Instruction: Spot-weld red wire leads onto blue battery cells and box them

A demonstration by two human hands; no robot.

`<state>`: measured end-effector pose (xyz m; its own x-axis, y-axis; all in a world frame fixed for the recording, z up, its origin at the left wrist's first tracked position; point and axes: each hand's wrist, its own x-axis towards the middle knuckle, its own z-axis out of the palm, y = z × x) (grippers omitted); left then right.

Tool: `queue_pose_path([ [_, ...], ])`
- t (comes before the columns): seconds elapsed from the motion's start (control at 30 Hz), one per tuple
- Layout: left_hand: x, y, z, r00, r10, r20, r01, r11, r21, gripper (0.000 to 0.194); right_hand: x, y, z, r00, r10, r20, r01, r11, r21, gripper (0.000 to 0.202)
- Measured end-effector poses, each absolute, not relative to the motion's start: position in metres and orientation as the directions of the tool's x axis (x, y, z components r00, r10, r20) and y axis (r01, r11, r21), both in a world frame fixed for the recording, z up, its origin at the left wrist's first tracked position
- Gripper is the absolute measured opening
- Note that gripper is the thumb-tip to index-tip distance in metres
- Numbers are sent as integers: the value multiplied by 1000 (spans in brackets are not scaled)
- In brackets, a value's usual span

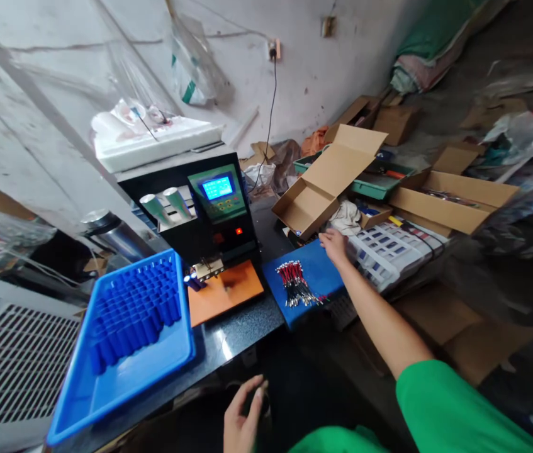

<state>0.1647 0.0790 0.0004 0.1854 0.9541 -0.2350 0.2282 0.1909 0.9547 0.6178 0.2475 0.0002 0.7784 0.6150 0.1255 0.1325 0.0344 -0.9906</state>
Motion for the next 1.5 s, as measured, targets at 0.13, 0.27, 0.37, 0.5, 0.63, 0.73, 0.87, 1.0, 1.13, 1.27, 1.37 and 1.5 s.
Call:
queue_pose_path([
  [0.13,156,82,4,195,950,-245,256,192,947,60,585,225,10,683,726,73,146,-37,-989,50],
  [0.27,154,72,7,169,962,-214,253,167,953,58,555,213,8,573,810,123,305,-71,-950,38],
  [0.37,150,68,9,151,975,-163,238,124,963,55,539,211,4,554,809,196,411,-61,-910,32],
  [0.5,138,74,12,118,990,-77,247,46,968,52,527,207,10,527,819,228,493,-76,-867,20],
  [0.63,129,89,12,75,996,-58,249,37,968,55,526,207,20,503,841,197,520,-112,-847,14],
  [0.73,128,92,7,91,992,-85,253,59,966,57,528,210,22,494,854,163,528,-145,-837,13],
  [0.87,128,81,-3,101,986,-132,261,101,960,59,526,220,24,461,871,172,550,-128,-826,11],
  [1.0,127,71,-15,108,983,-146,269,113,957,59,527,235,28,419,898,135,560,-139,-817,6],
  [1.13,128,69,-22,116,976,-185,276,148,950,61,533,247,29,340,933,118,550,-95,-830,5],
  [1.27,133,66,-23,95,971,-218,280,184,942,66,537,252,24,265,961,80,478,-59,-876,9],
  [1.37,136,64,-20,87,971,-224,280,192,941,69,538,251,21,271,959,87,427,-38,-903,9],
  [1.5,141,66,-13,113,971,-212,290,172,942,67,543,244,28,288,947,143,363,30,-931,9],
])
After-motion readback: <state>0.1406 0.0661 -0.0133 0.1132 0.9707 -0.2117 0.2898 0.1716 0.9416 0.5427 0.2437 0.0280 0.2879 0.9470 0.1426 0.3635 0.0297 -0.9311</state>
